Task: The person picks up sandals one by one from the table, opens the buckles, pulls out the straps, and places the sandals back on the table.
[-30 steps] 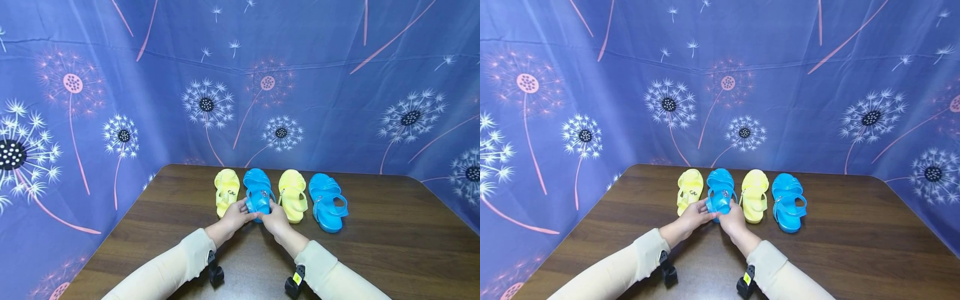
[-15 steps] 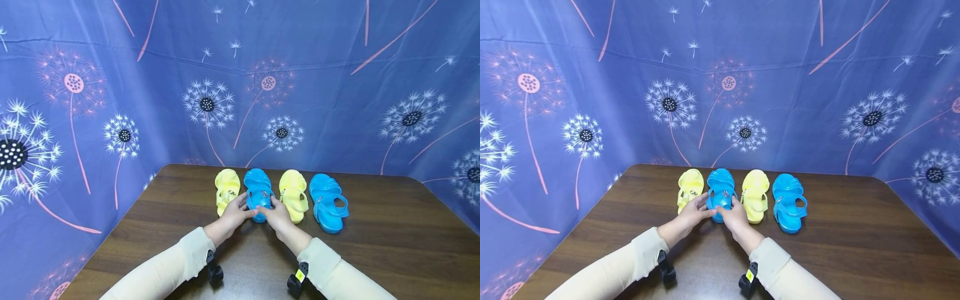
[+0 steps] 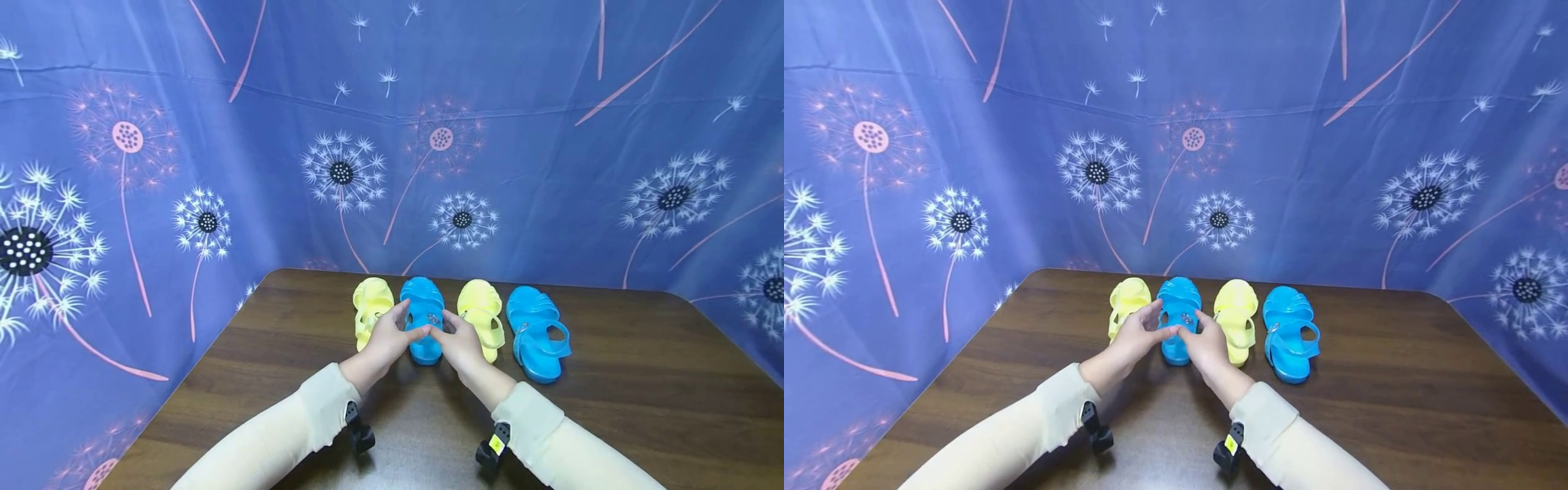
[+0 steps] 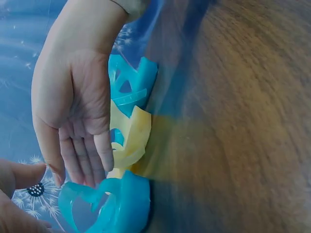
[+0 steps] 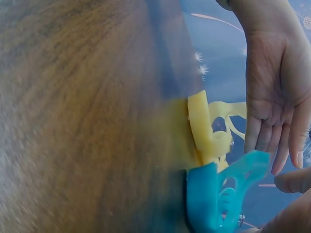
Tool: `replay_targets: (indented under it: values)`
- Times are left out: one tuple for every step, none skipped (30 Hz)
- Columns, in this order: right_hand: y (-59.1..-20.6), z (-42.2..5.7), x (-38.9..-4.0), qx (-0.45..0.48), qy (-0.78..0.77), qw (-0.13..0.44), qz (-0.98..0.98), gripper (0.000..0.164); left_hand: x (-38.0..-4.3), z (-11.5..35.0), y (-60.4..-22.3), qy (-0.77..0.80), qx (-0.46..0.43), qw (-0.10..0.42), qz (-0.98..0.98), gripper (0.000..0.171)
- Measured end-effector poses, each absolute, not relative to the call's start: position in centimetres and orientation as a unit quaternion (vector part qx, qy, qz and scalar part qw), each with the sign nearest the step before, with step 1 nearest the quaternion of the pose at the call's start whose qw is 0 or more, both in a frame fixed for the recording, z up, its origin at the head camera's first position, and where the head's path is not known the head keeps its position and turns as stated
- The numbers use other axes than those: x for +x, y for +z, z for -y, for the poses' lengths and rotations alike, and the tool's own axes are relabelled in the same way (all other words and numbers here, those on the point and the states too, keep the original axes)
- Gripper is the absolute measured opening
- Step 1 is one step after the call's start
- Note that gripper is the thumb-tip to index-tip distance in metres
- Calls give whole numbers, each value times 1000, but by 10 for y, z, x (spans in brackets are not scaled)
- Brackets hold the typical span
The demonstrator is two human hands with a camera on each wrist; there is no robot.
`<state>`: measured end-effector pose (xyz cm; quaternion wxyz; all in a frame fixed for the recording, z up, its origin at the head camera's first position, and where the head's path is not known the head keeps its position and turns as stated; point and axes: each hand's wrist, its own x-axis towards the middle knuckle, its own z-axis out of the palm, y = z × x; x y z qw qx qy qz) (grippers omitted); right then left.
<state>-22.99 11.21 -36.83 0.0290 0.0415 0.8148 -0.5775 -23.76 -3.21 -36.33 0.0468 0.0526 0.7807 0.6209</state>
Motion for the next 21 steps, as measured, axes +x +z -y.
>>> replay_targets:
  values:
    - [-368, -113, -231, 39, -576, 27, -816, 62, -238, 31, -362, 622, 56, 44, -780, 73]
    - [-367, -115, -231, 37, -576, 25, -817, 61, -238, 30, -361, 624, 59, 44, -778, 73]
    - [-367, -116, -232, 35, -577, 23, -816, 61, -239, 28, -359, 626, 61, 44, -776, 72]
    - [-366, -118, -233, 34, -580, 21, -813, 60, -240, 26, -358, 628, 65, 44, -774, 72]
    - [-365, -119, -234, 35, -583, 19, -812, 60, -241, 24, -356, 630, 67, 46, -772, 72]
    - [-364, -122, -235, 37, -584, 17, -811, 59, -241, 23, -354, 632, 68, 49, -771, 72]
    - [-364, -124, -236, 38, -588, 15, -808, 59, -242, 21, -353, 632, 69, 52, -770, 73]
    - [-363, -126, -236, 39, -591, 12, -806, 59, -243, 19, -352, 633, 69, 54, -769, 73]
    - [-362, -128, -237, 39, -594, 10, -804, 59, -244, 17, -350, 634, 70, 57, -768, 73]
    - [-361, -131, -237, 36, -595, 10, -803, 58, -245, 15, -350, 632, 69, 57, -769, 74]
    - [-361, -133, -238, 33, -592, 9, -805, 58, -245, 13, -349, 633, 68, 59, -769, 74]
    - [-361, -135, -238, 29, -590, 9, -807, 58, -245, 11, -349, 630, 68, 60, -772, 74]
    - [-360, -137, -237, 24, -588, 9, -809, 58, -245, 9, -348, 628, 69, 61, -773, 75]
    - [-359, -138, -237, 19, -584, 8, -811, 58, -245, 8, -348, 627, 70, 62, -773, 75]
    - [-358, -140, -237, 15, -581, 6, -814, 58, -245, 6, -348, 627, 72, 63, -773, 75]
    - [-358, -142, -237, 13, -576, 3, -818, 59, -245, 5, -348, 625, 73, 64, -774, 76]
    - [-357, -144, -237, 13, -573, 1, -820, 59, -245, 4, -348, 627, 75, 65, -773, 76]
    - [-356, -145, -237, 12, -570, -1, -821, 60, -244, 2, -348, 628, 77, 66, -771, 76]
    - [-355, -147, -237, 12, -568, -3, -823, 60, -244, 1, -347, 632, 79, 68, -768, 76]
    - [-355, -148, -237, 13, -565, -7, -825, 60, -244, 0, -347, 635, 80, 68, -765, 76]
    - [-354, -150, -237, 13, -564, -12, -826, 60, -244, -2, -347, 639, 81, 69, -762, 75]
